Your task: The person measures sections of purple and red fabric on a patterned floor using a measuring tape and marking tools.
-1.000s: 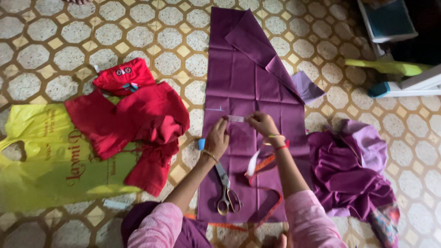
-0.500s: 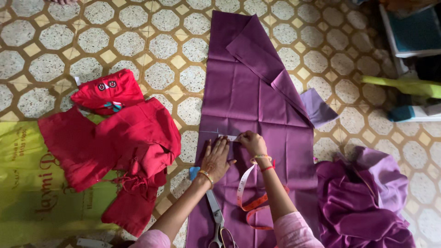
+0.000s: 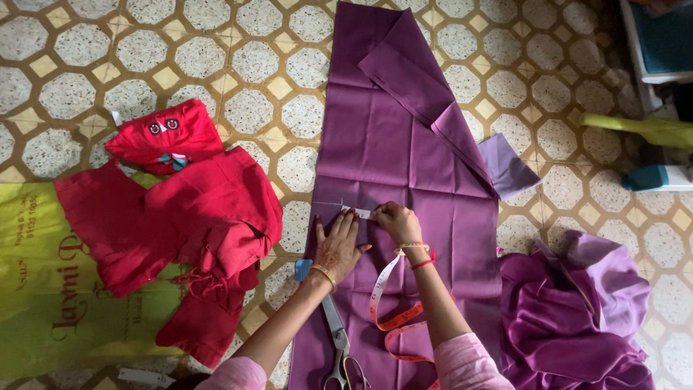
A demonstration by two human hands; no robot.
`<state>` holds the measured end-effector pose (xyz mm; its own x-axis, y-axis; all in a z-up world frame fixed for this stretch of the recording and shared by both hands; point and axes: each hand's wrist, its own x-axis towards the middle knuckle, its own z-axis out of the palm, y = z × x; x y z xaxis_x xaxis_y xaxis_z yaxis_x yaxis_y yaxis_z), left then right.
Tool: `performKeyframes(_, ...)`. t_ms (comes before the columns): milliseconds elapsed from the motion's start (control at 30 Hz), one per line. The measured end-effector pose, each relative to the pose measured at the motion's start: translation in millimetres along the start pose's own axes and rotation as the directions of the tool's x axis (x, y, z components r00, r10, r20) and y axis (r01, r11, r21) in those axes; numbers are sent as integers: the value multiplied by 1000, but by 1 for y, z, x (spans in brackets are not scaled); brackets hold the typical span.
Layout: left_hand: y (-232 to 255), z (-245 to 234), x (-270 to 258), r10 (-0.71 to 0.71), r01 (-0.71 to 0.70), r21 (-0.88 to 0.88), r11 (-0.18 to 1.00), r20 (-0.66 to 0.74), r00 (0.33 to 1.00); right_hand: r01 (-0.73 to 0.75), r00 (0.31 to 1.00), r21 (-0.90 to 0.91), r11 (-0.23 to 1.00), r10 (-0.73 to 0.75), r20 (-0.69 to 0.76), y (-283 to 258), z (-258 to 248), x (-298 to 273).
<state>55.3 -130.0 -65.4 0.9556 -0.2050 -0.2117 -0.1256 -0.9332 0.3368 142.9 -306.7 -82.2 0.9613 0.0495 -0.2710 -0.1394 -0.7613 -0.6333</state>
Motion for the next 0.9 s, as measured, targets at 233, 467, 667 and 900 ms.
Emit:
performKeyframes(233,3,-7,-3,-8,8,1,1000,-22,1000,11,995,-280,960,-38,-91,-10,-34,-9)
performKeyframes(467,6,-6,-5,8,-11,-55,998,-49,999,283,941,-246,927,-318,-118,-51,-51,-92)
performKeyframes(667,3,20,-14,62,-15,196,980,-232,971,485,859,-31,874,-469,205,-127,-24,-105)
performKeyframes(900,1,28,-12,75,-50,88,995,-310,948,726,687,-540,426,-408,602,-154,105,-99)
